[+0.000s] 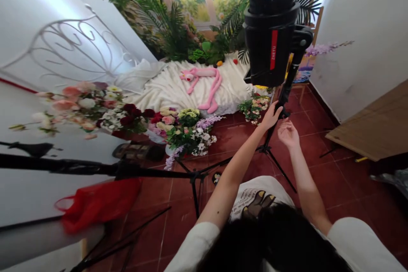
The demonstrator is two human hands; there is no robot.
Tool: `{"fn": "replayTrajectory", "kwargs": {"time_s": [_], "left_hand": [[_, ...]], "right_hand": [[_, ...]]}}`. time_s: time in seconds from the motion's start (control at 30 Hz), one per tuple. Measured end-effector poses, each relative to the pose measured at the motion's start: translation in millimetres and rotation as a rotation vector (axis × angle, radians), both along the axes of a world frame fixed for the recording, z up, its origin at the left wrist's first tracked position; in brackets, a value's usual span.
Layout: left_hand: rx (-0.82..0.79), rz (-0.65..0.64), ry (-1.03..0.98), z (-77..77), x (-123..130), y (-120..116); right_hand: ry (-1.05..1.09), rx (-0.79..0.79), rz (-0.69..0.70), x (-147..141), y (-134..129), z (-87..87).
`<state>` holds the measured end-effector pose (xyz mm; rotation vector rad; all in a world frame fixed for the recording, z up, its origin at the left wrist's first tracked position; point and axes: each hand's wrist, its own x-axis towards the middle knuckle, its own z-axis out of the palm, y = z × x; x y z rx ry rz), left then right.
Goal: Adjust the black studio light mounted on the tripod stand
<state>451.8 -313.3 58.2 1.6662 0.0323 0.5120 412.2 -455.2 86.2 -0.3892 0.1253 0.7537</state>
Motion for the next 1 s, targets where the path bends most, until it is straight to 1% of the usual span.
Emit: {"fn": "replayTrajectory", "kwargs": {"time_s": [0.13, 0.33, 0.5, 0.7, 0.93, 1.0], "left_hand": [[0.027, 0.067, 0.036, -1.2, 9.3, -8.0], [0.050, 0.075, 0.044, -3.4, 7.1, -7.3], [0.032, 0.080, 0.057, -3.0, 5.8, -8.5], [0.062, 0.092, 0.053, -0.4, 2.6, -8.4], [0.061, 0.093, 0.054, 0.4, 1.5, -9.5], [0.054, 0.086, 0.044, 0.4, 1.1, -10.0]], "right_hand": [[-0.082, -0.037, 0.025, 22.5, -2.0, 4.0], [0.010, 0.008, 0.138, 40.2, -4.1, 1.9], [0.140, 0.034, 0.144, 48.0, -2.5, 1.6], [0.187, 0.002, 0.165, 54.8, -3.5, 0.6], [0.279, 0.008, 0.162, 56.4, -7.7, 4.7], [0.270, -0.048, 0.138, 57.1, -6.4, 5.8]]}}
